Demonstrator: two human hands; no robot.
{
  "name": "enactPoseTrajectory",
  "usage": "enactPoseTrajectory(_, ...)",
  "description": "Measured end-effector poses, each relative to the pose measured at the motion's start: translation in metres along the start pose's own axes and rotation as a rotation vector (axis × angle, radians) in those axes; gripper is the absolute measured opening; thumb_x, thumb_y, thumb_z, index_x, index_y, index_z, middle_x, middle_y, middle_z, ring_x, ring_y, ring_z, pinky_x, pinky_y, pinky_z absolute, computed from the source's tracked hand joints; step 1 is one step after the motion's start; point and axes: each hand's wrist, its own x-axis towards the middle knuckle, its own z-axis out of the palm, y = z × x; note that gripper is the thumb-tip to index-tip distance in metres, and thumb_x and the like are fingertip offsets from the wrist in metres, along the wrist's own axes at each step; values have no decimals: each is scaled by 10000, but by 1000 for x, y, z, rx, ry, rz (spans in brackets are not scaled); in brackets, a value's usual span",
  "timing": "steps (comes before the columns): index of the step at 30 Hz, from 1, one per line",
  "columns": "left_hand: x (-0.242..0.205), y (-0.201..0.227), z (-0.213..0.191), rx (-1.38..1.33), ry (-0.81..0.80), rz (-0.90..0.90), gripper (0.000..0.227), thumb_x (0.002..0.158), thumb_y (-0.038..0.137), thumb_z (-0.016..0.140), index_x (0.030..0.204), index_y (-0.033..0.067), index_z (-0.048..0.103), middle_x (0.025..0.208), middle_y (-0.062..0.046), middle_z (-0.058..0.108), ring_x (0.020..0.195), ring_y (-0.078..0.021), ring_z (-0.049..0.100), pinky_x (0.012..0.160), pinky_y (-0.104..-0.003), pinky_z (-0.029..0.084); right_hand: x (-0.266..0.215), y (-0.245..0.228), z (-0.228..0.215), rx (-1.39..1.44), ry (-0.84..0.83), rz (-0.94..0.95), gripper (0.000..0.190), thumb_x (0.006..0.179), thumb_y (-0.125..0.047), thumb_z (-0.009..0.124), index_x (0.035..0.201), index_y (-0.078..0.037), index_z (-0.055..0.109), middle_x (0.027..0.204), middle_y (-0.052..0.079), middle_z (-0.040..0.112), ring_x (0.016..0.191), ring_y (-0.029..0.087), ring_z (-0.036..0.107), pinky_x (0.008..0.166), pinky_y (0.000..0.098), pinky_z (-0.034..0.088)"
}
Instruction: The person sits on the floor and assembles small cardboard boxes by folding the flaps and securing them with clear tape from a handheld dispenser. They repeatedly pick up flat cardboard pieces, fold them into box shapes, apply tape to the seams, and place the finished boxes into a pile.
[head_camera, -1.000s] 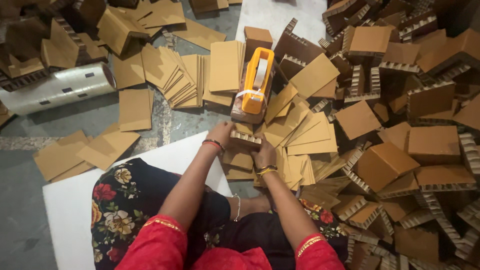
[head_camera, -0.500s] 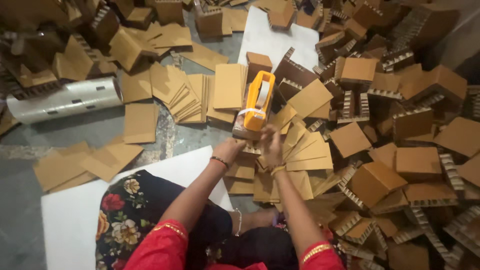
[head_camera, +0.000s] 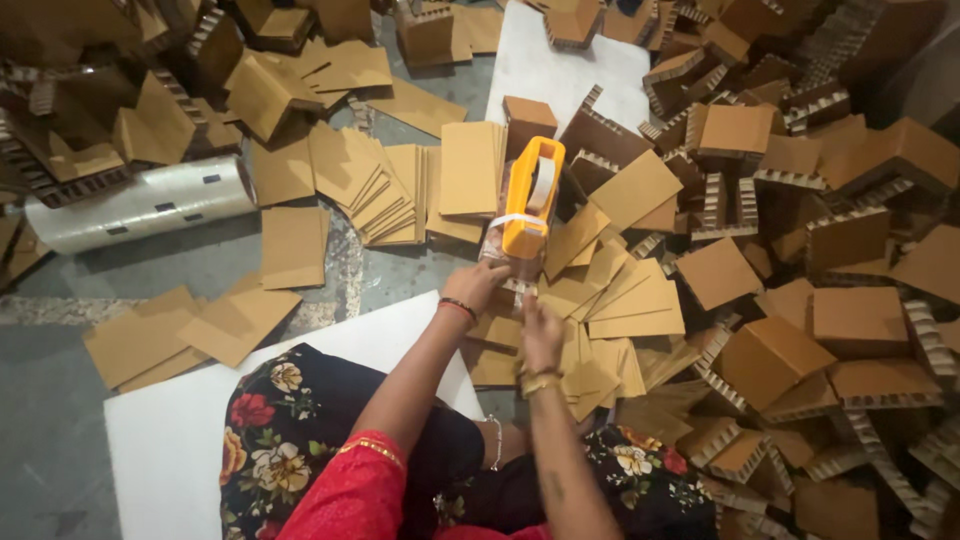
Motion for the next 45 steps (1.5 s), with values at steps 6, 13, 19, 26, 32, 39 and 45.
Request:
enactPoseTrajectory(6, 1, -4, -2, -77, 117, 133, 207, 899, 161, 547, 1063, 228, 655, 1218, -86, 683, 918, -368, 716, 726, -485, 573, 29, 68, 11, -187, -84, 13, 588, 905, -547, 766, 901, 41, 772, 787, 56, 695, 700, 142, 588, 644, 337, 500)
enactPoseTrajectory(13, -4, -1, -3, 28, 68, 103, 225, 927, 101, 529, 1097, 205, 634, 1153, -120, 666, 911, -376, 709, 732, -488, 569, 48, 8, -9, -874, 85, -397, 490, 626, -334, 936, 953, -40, 720, 884, 166, 738, 804, 353, 697, 729, 441, 565)
enactPoseTrajectory(19, -2, -7, -1, 24, 86, 147, 197, 930, 102, 533, 1070, 212, 617, 1125, -102, 659, 887, -360, 708, 722, -493, 559, 91, -59, 2, -204, -288, -476, 391, 863, -390, 855, 1038, -52, 763, 926, 95, 776, 802, 153, 711, 702, 317, 567)
enactPoseTrajectory(26, -16, 12, -15, 142, 7, 235, 214, 956, 132, 535, 1138, 225, 598, 1061, -63, 634, 844, -301, 705, 681, -467, 551, 143, -35, -7, -471, -453, -76, 345, 878, -248, 841, 1074, 23, 754, 980, 90, 762, 804, 139, 708, 713, 302, 594)
enactPoseTrajectory(32, -47, 24, -13, 315, 225, 591, 258, 892, 212, 594, 1143, 268, 621, 1067, -25, 614, 1063, -235, 628, 844, -373, 542, 106, 31, -55, -101, -505, 122, 358, 906, -199, 794, 1155, 29, 676, 1050, 111, 738, 859, 162, 703, 728, 294, 593)
enactPoseTrajectory(39, -55, 46, -32, 183, 378, 581, 267, 816, 196, 681, 1076, 222, 628, 1085, -29, 659, 1069, -227, 644, 1111, -463, 429, 75, 37, -94, 184, -399, 56, 344, 951, -242, 718, 1187, 8, 707, 982, 8, 740, 851, 104, 678, 747, 255, 539)
enactPoseTrajectory(45, -49, 34, -37, -100, 632, -144, 506, 708, 282, 877, 1100, 81, 627, 985, -91, 694, 944, -299, 676, 1069, -494, 438, 53, -6, -63, 335, -568, -256, 565, 1024, -375, 736, 1472, -71, 574, 965, -29, 589, 788, 78, 504, 700, 242, 449)
